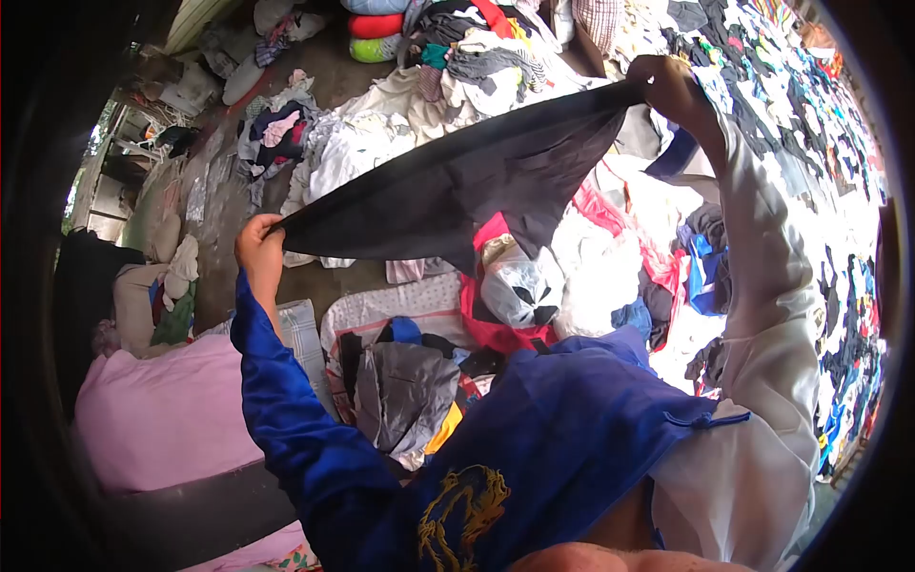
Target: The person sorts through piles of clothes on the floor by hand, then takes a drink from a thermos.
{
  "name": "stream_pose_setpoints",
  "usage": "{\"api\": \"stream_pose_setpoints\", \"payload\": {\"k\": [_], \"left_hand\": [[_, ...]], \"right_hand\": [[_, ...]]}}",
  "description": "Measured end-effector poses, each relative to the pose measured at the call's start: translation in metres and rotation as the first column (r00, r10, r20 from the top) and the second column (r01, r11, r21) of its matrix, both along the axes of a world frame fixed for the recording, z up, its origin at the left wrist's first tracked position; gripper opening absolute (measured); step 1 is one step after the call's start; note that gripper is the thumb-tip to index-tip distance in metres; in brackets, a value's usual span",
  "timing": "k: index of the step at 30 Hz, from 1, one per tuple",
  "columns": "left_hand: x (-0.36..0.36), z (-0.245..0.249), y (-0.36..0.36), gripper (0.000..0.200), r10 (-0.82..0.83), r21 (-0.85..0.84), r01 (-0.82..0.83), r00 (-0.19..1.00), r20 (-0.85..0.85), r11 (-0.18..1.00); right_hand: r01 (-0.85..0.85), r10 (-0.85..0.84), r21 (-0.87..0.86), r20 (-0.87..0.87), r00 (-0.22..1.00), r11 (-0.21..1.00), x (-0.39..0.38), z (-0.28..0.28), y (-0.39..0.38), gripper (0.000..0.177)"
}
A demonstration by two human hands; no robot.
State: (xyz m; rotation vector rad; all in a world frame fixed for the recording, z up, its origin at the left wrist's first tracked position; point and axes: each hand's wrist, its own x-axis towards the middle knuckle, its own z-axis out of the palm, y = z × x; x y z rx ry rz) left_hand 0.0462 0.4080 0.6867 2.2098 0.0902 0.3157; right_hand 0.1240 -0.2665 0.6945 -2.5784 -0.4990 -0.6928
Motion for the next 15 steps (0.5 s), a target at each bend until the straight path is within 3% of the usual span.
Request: {"api": "stream_pose_setpoints", "payload": {"k": [1,3,7,8,9,12,15], "left_hand": [[0.001,0.012,0.011,0.02,-0.001,0.007,0.001,1.0,0.024,1.0],[0.002,0.033,0.033,0.02,0.007,0.01,-0.007,0.997,0.083,1.0],[-0.01,0.058,0.077,0.019,0.077,0.008,-0.08,0.982,0.174,0.997],[-0.011,0.057,0.095,0.019,0.095,-0.023,-0.092,0.984,0.153,0.995],[-0.018,0.063,0.102,0.019,0.119,-0.013,-0.118,0.977,0.176,0.993],[-0.034,0.085,0.126,0.021,0.173,-0.027,-0.171,0.964,0.202,0.985],[-0.054,0.11,0.146,0.022,0.213,-0.064,-0.203,0.94,0.266,0.977]], "right_hand": [[0.079,-0.075,0.033,-0.106,0.992,0.996,-0.011,0.034,0.037,0.009],[0.058,-0.008,0.209,-0.233,0.972,0.976,0.021,0.044,0.059,0.007],[-0.034,0.055,0.16,-0.131,0.99,0.987,0.042,0.092,0.127,0.008],[-0.114,0.115,0.015,-0.031,0.993,0.993,0.049,0.103,0.139,0.009],[-0.154,0.155,0.02,-0.053,0.987,0.988,0.055,0.115,0.153,0.009],[-0.192,0.202,-0.1,0.107,0.974,0.976,0.082,0.133,0.194,0.016],[-0.231,0.275,-0.184,0.264,0.924,0.955,0.096,0.161,0.238,0.005]]}}
